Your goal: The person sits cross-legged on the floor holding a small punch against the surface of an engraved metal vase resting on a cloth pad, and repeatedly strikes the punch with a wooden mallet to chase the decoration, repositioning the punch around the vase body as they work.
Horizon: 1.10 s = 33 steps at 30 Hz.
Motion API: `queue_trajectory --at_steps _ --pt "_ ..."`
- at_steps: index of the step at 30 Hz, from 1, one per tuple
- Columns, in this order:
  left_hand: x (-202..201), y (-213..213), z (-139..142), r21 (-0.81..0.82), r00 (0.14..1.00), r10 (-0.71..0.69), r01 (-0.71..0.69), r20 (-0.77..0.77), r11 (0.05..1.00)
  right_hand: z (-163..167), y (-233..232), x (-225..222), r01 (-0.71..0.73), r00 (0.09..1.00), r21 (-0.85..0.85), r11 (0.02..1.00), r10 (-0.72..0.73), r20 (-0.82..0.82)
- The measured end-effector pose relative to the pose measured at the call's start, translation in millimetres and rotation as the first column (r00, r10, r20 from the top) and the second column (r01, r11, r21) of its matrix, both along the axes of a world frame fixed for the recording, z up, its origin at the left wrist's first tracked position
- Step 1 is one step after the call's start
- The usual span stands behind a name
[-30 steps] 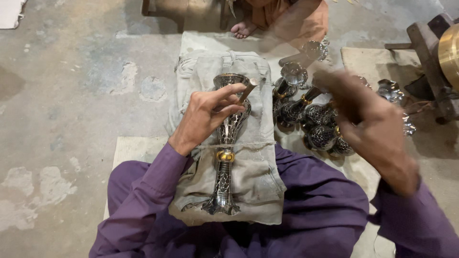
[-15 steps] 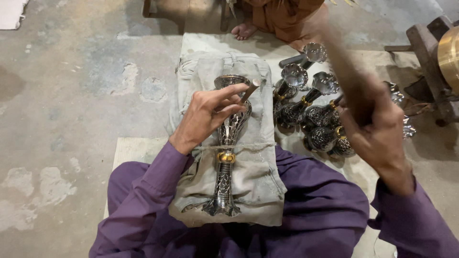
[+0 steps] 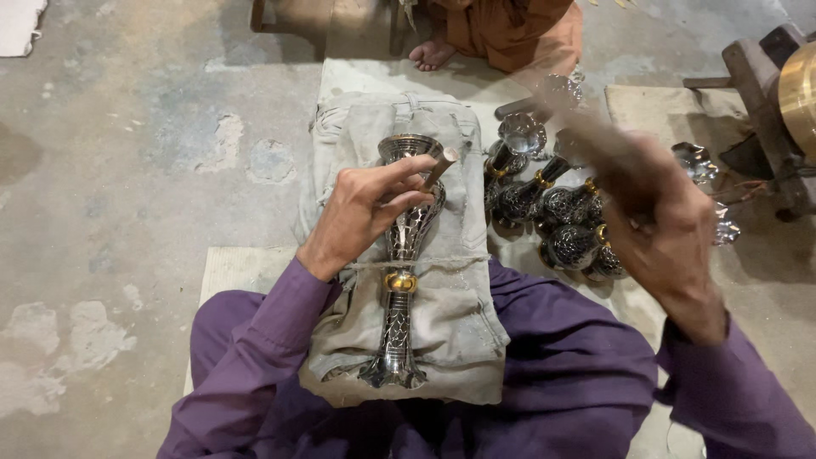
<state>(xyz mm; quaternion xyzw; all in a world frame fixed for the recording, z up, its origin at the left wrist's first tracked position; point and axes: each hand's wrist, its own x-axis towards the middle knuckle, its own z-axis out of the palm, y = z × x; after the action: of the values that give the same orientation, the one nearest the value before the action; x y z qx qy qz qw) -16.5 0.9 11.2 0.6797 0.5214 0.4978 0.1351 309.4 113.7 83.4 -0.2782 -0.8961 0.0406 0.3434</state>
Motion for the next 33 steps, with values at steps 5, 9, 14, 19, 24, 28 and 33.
queue_trajectory --at_steps 5,9,14,19,24,28,33 --pt "0 0 3 -0.016 1.0 -0.016 0.017 0.014 1.0 5 -6 2 0.161 0.883 0.376 0.912 -0.304 0.359" --pt "0 0 5 0.031 0.999 -0.031 0.031 0.02 0.999 10 -6 0 -0.037 0.999 0.073 0.997 0.037 0.003" --pt "0 -1 4 0.001 1.0 -0.02 0.02 0.022 1.0 17 -6 -2 0.144 0.912 0.281 0.949 -0.238 0.334" --pt "-2 -1 1 0.019 0.998 -0.043 0.043 0.049 0.999 12 -9 -3 0.09 0.989 -0.164 0.982 -0.069 0.134" --pt "-2 1 0 0.024 1.0 -0.026 0.026 0.014 0.999 6 -9 -2 0.086 0.987 0.07 0.994 -0.094 0.127" --pt "-3 1 0 0.006 0.999 -0.042 0.041 0.033 0.999 4 -6 2 0.131 0.937 0.18 0.975 -0.181 0.298" --pt "-5 2 1 0.018 0.998 -0.064 0.063 0.013 0.998 -5 -4 5 0.088 0.994 -0.05 0.995 -0.084 0.074"
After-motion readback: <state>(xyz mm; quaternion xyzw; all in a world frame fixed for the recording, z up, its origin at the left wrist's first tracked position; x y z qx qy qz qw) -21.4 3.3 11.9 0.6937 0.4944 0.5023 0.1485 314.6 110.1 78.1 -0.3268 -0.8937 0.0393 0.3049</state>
